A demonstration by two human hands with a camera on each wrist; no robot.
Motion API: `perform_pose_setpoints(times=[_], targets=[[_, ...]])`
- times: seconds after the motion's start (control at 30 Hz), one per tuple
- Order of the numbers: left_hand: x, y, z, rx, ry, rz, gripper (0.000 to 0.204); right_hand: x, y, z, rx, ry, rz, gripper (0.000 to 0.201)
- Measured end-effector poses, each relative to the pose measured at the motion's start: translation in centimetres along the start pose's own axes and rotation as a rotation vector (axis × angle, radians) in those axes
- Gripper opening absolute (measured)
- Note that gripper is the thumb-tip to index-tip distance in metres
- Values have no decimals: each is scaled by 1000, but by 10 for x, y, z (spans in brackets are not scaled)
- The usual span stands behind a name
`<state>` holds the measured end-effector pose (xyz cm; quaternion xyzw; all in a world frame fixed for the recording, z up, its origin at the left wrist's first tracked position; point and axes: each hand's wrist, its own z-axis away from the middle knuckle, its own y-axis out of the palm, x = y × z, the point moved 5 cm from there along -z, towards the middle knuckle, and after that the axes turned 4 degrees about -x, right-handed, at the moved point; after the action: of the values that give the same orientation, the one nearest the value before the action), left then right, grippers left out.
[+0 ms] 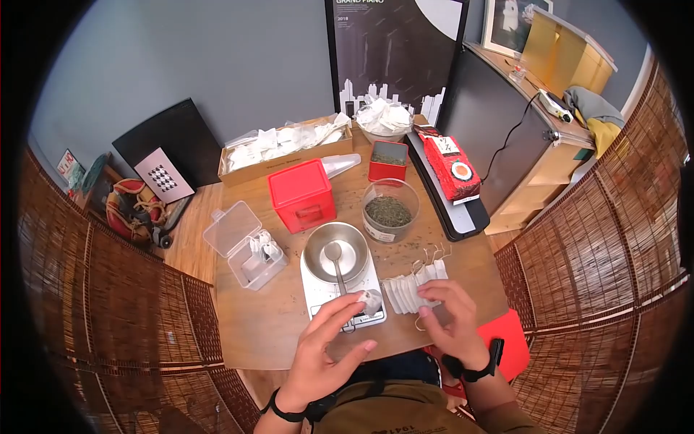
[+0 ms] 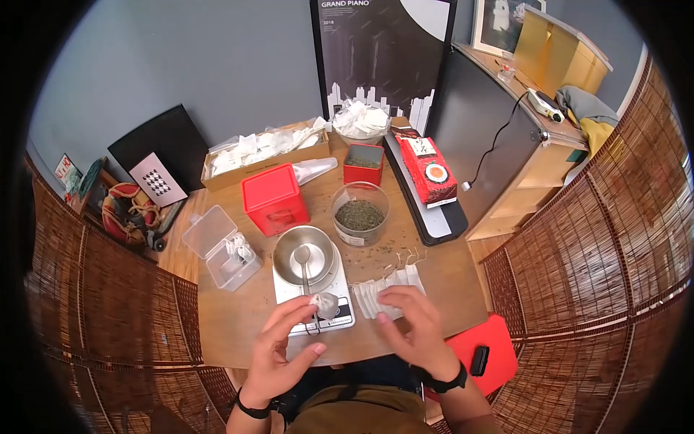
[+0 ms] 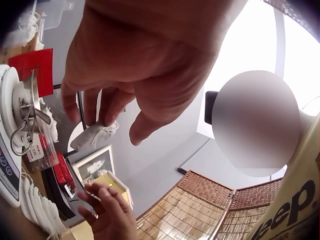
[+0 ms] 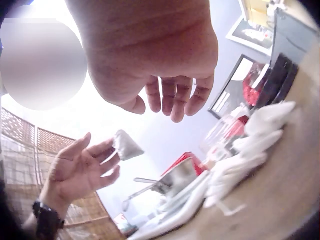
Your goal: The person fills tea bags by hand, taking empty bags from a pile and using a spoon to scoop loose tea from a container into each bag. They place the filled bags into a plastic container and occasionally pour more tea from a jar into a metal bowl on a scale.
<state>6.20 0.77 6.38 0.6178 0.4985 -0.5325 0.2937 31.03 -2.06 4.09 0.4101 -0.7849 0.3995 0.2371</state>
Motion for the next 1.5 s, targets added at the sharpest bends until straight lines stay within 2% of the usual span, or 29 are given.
perform_pose_setpoints(times=[0.07,0.13,0.2,0.27,0.3,0.37,0.4,0.47,0.57,0.7,0.77,0.8,0.87,0.9,0.97,1.07,1.1,1.13,1.2,1.37,1.4,1.47,1.5], targets=[[0,4,1,8,0,5,59,11,16,-4,37,-16,-58,29],[1,8,3,53,-9,31,57,17,32,-7,29,69,-293,33],[6,8,5,58,2,40,58,21,41,-8,82,132,-346,36],[11,8,6,25,-70,120,52,25,49,-9,135,207,-426,38],[14,10,6,19,-72,119,52,23,53,-5,141,206,-430,38],[18,8,6,-97,-18,109,39,15,60,5,102,239,-486,41],[15,12,5,-101,-19,110,39,15,60,5,107,240,-486,41],[8,13,4,-195,-40,60,27,25,55,1,78,74,-320,43],[20,15,3,-186,-40,82,21,29,50,1,55,44,-246,43],[20,9,-1,-152,-26,49,14,26,43,5,71,73,-244,42],[21,9,-1,-119,-187,67,8,21,44,12,193,181,-319,42],[18,9,-3,-124,-189,66,8,20,43,16,197,181,-321,42],[5,10,-10,-84,-101,-71,6,15,45,27,233,323,-569,43],[5,11,-14,-84,-104,-72,6,13,45,31,235,325,-571,43],[-15,9,-19,-281,309,-530,12,6,48,39,260,417,-790,50],[-8,9,-10,-346,281,-445,18,0,46,44,199,471,-821,58],[-7,11,-6,-319,202,-322,15,0,47,44,195,473,-819,58],[-8,14,-3,-317,202,-320,15,0,48,43,151,462,-832,59],[1,26,-1,-99,26,-64,13,0,51,43,110,453,-846,60],[4,29,0,-127,45,-87,15,0,51,45,-25,359,-683,49],[5,29,0,-138,58,-101,16,0,50,44,-24,360,-683,49],[5,28,0,-153,71,-117,16,5,46,41,41,273,-411,43],[4,27,-1,-142,50,-102,17,7,44,39,42,272,-412,43]])
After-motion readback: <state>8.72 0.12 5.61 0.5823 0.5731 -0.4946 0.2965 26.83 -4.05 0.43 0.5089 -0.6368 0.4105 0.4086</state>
